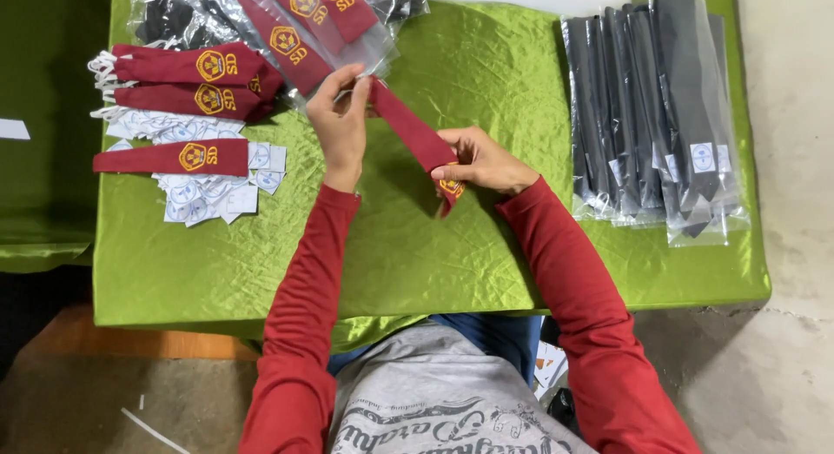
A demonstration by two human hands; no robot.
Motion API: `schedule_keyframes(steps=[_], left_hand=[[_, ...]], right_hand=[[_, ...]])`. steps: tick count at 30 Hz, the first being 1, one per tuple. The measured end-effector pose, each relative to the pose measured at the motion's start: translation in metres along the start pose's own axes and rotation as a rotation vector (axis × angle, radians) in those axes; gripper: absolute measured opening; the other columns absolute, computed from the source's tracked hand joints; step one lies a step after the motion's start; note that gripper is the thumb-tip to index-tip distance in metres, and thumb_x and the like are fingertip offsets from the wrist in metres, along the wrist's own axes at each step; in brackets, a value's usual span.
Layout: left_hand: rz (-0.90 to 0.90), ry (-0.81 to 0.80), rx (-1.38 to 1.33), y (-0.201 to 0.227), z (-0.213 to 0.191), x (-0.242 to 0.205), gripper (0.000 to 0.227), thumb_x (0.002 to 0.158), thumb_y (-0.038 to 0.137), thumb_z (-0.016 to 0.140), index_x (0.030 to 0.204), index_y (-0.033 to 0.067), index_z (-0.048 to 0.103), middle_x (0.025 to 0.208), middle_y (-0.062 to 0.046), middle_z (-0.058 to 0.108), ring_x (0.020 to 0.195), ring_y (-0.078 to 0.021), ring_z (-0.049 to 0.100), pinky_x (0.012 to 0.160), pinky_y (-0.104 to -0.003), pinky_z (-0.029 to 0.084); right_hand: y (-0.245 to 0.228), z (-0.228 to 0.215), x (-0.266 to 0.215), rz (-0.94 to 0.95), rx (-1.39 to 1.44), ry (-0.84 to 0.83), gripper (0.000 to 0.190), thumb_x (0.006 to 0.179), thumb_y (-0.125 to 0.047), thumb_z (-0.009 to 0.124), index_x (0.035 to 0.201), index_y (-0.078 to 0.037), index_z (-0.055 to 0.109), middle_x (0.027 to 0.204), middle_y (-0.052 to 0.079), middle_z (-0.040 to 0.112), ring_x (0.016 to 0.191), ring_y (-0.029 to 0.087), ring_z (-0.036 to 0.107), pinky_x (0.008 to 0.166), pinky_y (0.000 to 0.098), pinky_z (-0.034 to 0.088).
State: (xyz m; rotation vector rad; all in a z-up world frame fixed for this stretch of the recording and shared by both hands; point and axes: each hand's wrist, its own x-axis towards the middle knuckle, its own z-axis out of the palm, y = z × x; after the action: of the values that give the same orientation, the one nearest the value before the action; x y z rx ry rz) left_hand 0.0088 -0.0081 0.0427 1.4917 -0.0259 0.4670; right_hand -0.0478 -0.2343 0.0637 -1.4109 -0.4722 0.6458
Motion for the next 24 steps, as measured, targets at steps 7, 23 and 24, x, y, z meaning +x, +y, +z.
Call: schedule_keyframes(steps=[7,23,24], left_hand=[[0.046,0.019,0.095,-0.052,-0.039,-0.013,0.031,0.095,-0.004,0.063,0.125,0.0032,0.064,0.090,-0.008,0.066,0.071,-0.0123,0.063,0.056,-0.024,0.061],[-0.108,0.590,0.022,-0.040,-0.090,0.003,0.031,0.084,-0.005,0.054,0.110,0.0021,0.070,0.080,-0.004,0.059,0.065,-0.0099,0.050,0.051,-0.025,0.047],[-0.120,0.591,0.028,-0.040,-0.092,0.003,0.032,0.085,-0.004,0.053,0.111,0.0024,0.070,0.077,-0.002,0.057,0.061,-0.0085,0.048,0.048,-0.024,0.044]], right_hand=[[0.011,-0.066,-0.017,-0.031,-0.158,0.315,0.053,0.095,-0.001,0.072,0.144,-0.003,0.052,0.105,0.019,0.073,0.082,0.013,0.070,0.063,0.0220,0.060],[0.014,-0.108,-0.049,0.087,-0.275,0.576,0.031,0.094,-0.009,0.079,0.121,-0.012,0.063,0.090,0.004,0.073,0.093,0.010,0.071,0.081,0.0284,0.065],[0.014,-0.108,-0.050,0.095,-0.295,0.617,0.030,0.095,-0.010,0.079,0.121,-0.014,0.064,0.091,0.004,0.073,0.097,0.011,0.072,0.083,0.0293,0.066]])
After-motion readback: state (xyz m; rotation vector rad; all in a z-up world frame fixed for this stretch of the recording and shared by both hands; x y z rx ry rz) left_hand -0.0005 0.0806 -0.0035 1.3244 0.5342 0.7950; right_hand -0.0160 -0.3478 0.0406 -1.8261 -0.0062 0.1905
